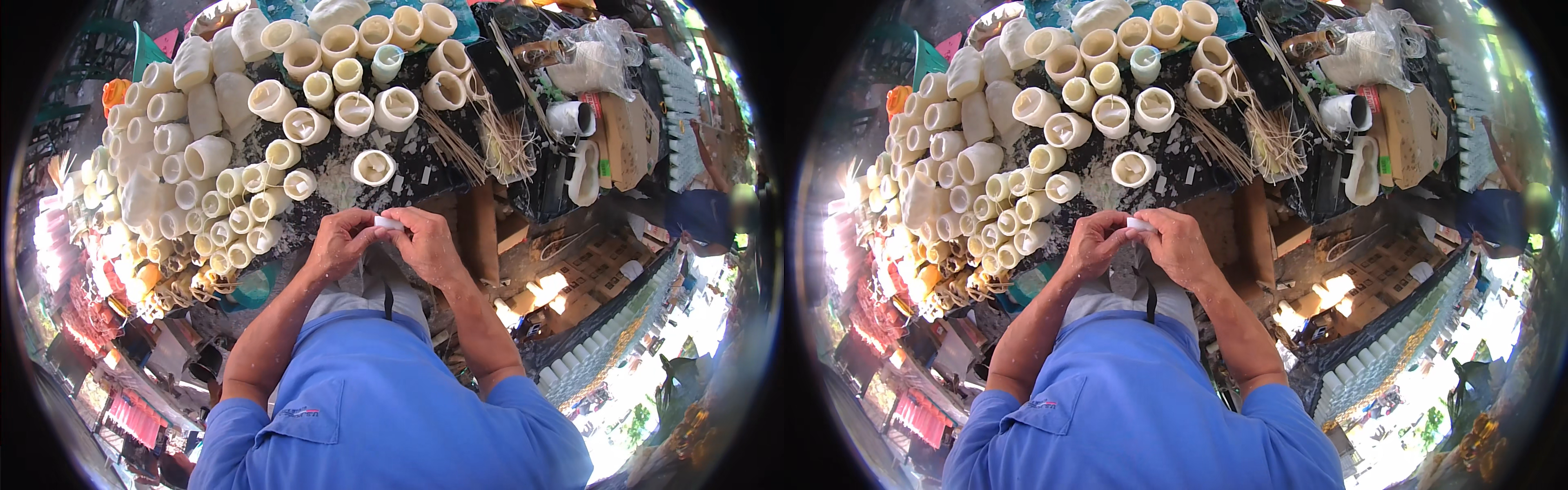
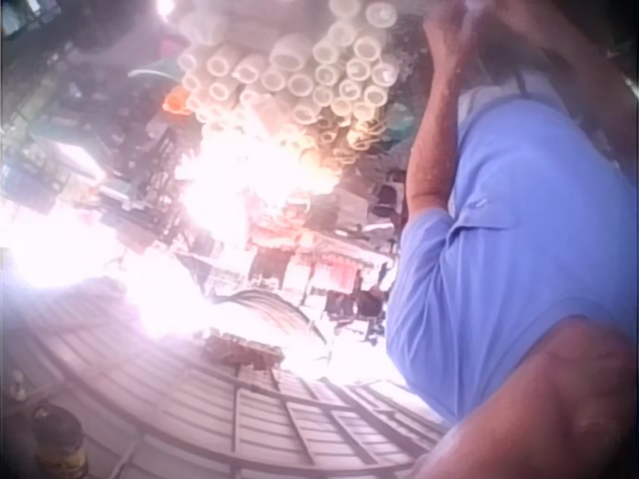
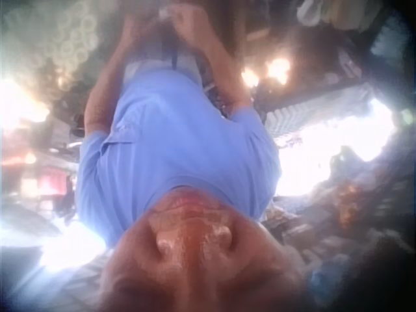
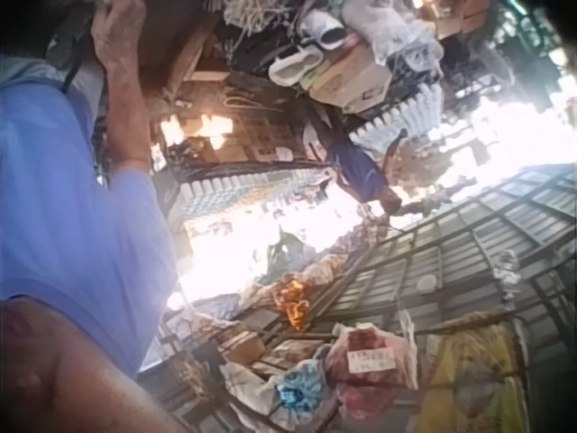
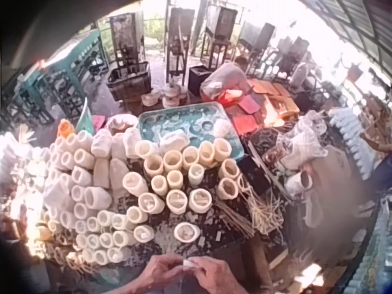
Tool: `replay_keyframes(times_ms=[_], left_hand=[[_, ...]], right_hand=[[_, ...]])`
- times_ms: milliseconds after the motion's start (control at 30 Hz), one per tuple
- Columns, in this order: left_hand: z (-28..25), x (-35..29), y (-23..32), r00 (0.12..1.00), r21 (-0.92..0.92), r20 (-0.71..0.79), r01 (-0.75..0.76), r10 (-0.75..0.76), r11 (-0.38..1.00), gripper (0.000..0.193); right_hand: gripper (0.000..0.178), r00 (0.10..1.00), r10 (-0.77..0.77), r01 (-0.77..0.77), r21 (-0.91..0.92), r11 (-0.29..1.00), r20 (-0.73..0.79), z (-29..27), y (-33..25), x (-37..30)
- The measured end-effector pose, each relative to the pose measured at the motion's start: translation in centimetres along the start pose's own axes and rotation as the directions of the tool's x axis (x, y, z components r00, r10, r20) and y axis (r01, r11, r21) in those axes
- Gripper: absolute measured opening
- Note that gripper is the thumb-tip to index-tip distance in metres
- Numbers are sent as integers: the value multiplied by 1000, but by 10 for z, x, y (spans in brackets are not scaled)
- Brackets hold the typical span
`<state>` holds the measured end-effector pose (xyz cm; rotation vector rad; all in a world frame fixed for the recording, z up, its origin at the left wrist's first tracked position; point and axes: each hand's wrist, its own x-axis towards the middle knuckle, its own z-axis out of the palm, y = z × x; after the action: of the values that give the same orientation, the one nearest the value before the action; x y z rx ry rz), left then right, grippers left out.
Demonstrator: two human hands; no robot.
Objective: The person repeatedly picks up white cylindrical candle bodies, inserts wicks into their centers, and places the finished candles back onto a tray. The hands work continuously over a cluttered table with many similar candles and wicks.
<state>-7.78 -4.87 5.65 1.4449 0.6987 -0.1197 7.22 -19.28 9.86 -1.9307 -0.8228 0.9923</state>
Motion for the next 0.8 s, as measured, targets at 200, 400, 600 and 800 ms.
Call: replay_keyframes(times_ms=[200, 400, 600, 800], left_hand=[[4, -2, -9, 998, -103, 9, -66, 67, 993, 31], [8, 8, -7, 969, 297, -198, -86, 149, 951, 33], [-10, 21, -28, 919, 427, -312, -91, 241, 900, 37], [-6, 36, -37, 923, 295, -349, -55, 161, 954, 48]], right_hand=[[21, 999, 35, -35, 28, 999, 13, 0, 6, -9], [26, 961, 94, -120, -88, 989, -259, -9, 68, 27], [43, 921, 8, -191, -434, 881, -389, -3, 146, 68], [28, 897, -45, -141, -382, 913, -440, 4, 121, 62]])
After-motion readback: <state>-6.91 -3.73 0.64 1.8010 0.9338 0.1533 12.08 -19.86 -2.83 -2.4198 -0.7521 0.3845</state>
